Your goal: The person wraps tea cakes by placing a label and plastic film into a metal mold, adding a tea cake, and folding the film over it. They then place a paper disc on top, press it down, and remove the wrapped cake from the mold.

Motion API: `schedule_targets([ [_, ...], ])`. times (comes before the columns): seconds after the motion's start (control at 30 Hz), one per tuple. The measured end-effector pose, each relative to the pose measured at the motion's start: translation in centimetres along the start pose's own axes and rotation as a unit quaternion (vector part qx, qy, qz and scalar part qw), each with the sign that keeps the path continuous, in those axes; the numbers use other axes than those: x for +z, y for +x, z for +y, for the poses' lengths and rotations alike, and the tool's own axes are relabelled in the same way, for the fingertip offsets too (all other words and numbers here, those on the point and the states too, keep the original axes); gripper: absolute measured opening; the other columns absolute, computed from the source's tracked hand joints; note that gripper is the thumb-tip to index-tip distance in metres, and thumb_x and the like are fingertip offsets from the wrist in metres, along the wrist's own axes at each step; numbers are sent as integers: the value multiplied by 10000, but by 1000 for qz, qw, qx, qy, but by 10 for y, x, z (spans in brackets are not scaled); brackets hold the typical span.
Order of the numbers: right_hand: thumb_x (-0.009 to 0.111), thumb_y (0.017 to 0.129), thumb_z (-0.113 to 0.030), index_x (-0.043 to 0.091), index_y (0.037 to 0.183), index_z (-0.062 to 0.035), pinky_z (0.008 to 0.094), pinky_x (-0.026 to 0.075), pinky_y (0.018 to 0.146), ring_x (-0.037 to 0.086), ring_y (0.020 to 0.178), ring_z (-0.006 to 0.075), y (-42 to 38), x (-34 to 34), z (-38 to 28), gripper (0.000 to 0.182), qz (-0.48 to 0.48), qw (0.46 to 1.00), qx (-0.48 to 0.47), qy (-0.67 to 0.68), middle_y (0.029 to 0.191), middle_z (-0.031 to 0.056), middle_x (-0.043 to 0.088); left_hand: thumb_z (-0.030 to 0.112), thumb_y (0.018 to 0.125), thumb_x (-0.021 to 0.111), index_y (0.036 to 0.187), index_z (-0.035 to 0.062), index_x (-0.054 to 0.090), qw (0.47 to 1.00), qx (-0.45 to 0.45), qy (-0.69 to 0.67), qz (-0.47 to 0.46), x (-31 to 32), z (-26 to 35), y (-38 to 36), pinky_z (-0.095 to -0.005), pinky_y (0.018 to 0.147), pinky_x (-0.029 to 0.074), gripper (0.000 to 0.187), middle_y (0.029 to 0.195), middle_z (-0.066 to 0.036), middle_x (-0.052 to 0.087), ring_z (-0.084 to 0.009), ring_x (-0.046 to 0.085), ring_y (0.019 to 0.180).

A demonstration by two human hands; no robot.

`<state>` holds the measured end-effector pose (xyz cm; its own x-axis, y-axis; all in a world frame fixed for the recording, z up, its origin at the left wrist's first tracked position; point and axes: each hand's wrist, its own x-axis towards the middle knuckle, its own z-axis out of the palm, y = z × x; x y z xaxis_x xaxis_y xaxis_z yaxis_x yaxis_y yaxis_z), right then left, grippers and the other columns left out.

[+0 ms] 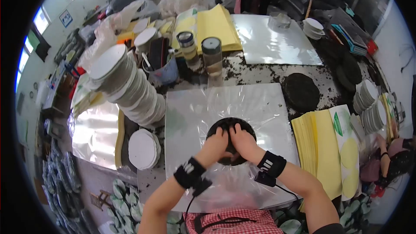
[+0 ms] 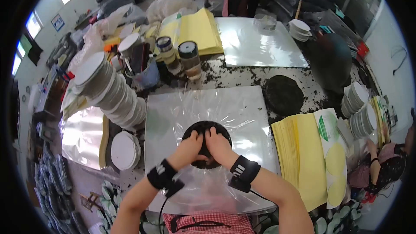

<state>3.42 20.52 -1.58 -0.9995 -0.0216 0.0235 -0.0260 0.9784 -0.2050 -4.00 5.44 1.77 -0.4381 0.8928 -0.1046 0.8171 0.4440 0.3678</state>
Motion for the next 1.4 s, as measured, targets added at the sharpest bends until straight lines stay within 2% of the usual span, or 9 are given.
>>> schedule_targets([
  [0.13, 974, 362, -276, 449, 1346, 117, 347, 594, 717, 658, 886, 315, -7, -16, -5, 1182, -27, 999, 9, 17, 1132, 200, 519, 282, 778, 768, 1131, 31, 590, 980, 114, -80, 145, 12, 46, -109, -473, 965, 476, 468, 1272, -187, 585, -361, 580, 1144],
  [0.5, 977, 416, -292, 438, 1361, 94, 329, 608, 735, 661, 923, 290, -8, -13, -12, 1155, -41, 998, 33, -25, 1138, 167, 535, 246, 879, 642, 1239, -5, 582, 890, 403, 204, 60, 133, 9, -241, -399, 1020, 480, 443, 1218, -145, 621, -311, 578, 1201],
  [0.63, 970, 443, -283, 481, 1311, 76, 332, 607, 725, 662, 921, 290, -7, -17, -18, 1059, -39, 997, 41, -43, 1098, 174, 561, 432, 785, 809, 1395, -11, 478, 960, -25, -19, 277, 50, -28, -142, -426, 1033, 456, 824, 1309, -184, 564, -316, 562, 1194],
  [0.87, 767, 736, -143, 639, 1135, -43, 439, 488, 900, 607, 1053, 353, -72, -43, 37, 432, 358, 890, 184, 215, 1099, 165, 652, 496, 598, 882, 1231, 28, 540, 963, 125, -73, 228, 42, 2, -50, -491, 1115, 372, 858, 1243, -138, 610, -303, 573, 1193],
  [1.0, 751, 804, -115, 635, 1106, -46, 381, 538, 754, 656, 795, 227, -126, -34, 65, 330, 57, 819, 303, 484, 847, 116, 653, 466, 643, 871, 1065, 60, 590, 964, 66, -119, 230, 48, 14, -61, -486, 1056, 418, 650, 1069, -114, 660, -305, 628, 1010],
  [1.1, 711, 846, -80, 645, 1102, -59, 336, 544, 709, 655, 736, 174, -130, -62, 103, 265, 312, 707, 294, 563, 778, 69, 639, 480, 765, 787, 934, 59, 669, 958, 31, -87, 273, 40, 18, -51, -458, 967, 470, 469, 881, -111, 695, -307, 663, 868],
  [1.27, 626, 871, 36, 648, 1128, -27, 292, 529, 662, 616, 692, 118, -127, -39, 39, 265, 126, 535, 285, 785, 810, 47, 642, 320, 806, 751, 984, 60, 669, 952, -44, -52, 297, 41, 30, -38, -427, 881, 478, 326, 875, -115, 670, -327, 643, 872],
  [1.33, 592, 874, 61, 644, 1121, -17, 297, 521, 635, 605, 670, 118, -117, -56, 45, 264, 98, 760, 281, 578, 818, 43, 634, 296, 804, 751, 1006, 60, 654, 945, -106, -23, 308, 42, 41, -39, -433, 861, 471, 326, 903, -123, 656, -337, 632, 894],
  [1.4, 610, 872, 38, 644, 1121, -10, 281, 511, 633, 616, 697, 116, -122, -74, 103, 257, 268, 716, 267, 586, 833, 47, 639, 263, 769, 769, 1033, 57, 622, 952, -122, -43, 278, 45, 39, -43, -439, 844, 457, 365, 942, -128, 637, -343, 616, 924],
])
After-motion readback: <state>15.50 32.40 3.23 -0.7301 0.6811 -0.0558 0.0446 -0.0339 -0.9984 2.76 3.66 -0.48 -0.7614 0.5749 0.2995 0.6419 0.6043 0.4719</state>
